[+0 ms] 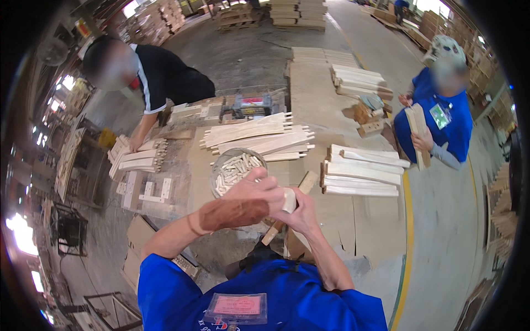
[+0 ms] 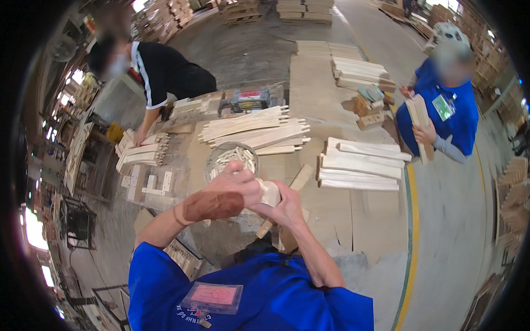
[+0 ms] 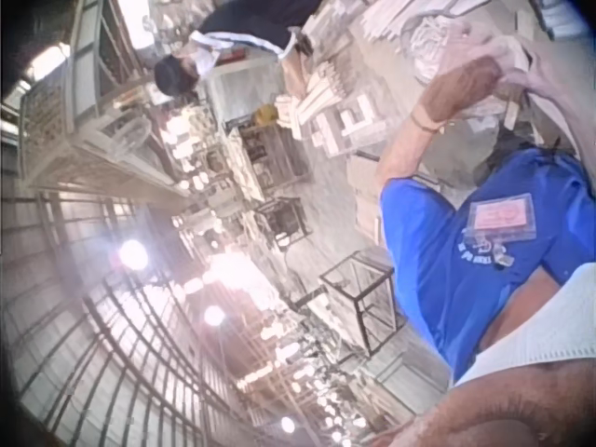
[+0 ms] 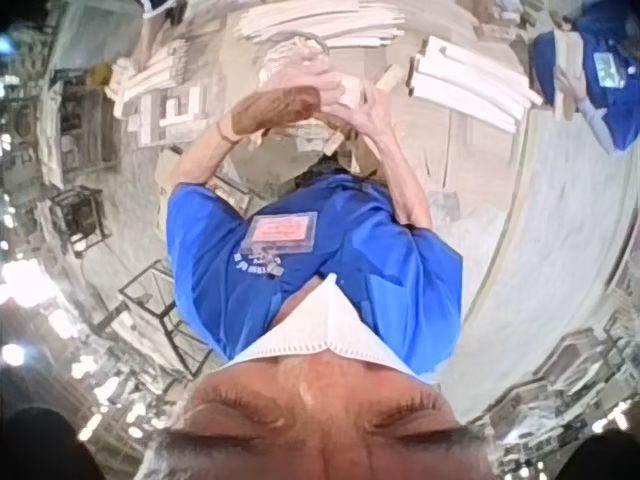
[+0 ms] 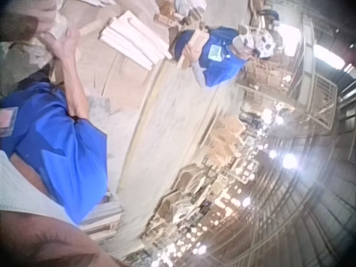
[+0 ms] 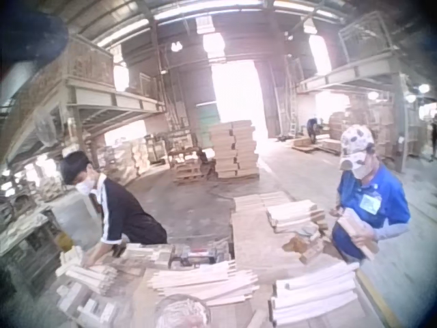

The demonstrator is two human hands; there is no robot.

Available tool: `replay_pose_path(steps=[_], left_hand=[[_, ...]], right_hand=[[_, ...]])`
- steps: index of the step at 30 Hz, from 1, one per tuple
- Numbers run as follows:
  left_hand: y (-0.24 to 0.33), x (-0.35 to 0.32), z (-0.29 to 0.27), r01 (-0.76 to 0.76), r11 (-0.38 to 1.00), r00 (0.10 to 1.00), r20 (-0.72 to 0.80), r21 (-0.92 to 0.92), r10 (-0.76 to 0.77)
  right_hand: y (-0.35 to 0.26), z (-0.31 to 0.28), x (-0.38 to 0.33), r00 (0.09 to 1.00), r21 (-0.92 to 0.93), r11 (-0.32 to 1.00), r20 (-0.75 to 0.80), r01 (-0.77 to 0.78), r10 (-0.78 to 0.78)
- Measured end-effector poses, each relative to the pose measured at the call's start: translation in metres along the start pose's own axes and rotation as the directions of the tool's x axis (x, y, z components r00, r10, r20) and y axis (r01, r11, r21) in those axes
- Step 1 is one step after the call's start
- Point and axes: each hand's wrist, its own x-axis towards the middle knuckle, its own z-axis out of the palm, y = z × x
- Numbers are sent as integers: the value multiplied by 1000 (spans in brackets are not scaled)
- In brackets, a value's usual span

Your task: The person repeatedly picks small wooden dowels from a metal bowl and inserts them into pre-drilled holes in a small wooden block. They then place the assembled block onto a stack on the table. The process is repeated continuously with other workers visible nearby.

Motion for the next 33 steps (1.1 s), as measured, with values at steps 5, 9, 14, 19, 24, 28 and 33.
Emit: replay_pose_path(steps=[5,9,14,19,24,28,33], left_hand=[[10,-2,2,-13,998,997,-74,58,17],[-1,-18,6,339,754,827,-204,-563,-524],[-88,-102,75,720,550,556,-123,-423,-822],[-85,-90,137,885,464,430,406,-16,-806],[-85,-103,172,847,526,448,433,75,-782],[-88,-108,164,871,487,477,328,-57,-815],[-47,-70,142,697,654,577,-312,-295,-755]], right_hand=[[9,0,-10,998,72,996,-36,51,-48],[2,-6,-17,998,10,999,-46,-45,45],[16,-17,-31,993,299,954,-112,-12,48],[19,-37,-37,969,313,949,-217,-48,120],[11,-28,-32,964,321,945,-228,-57,136],[19,-22,-32,973,271,961,-201,-56,114],[21,-30,-45,951,260,964,-284,-44,120]])
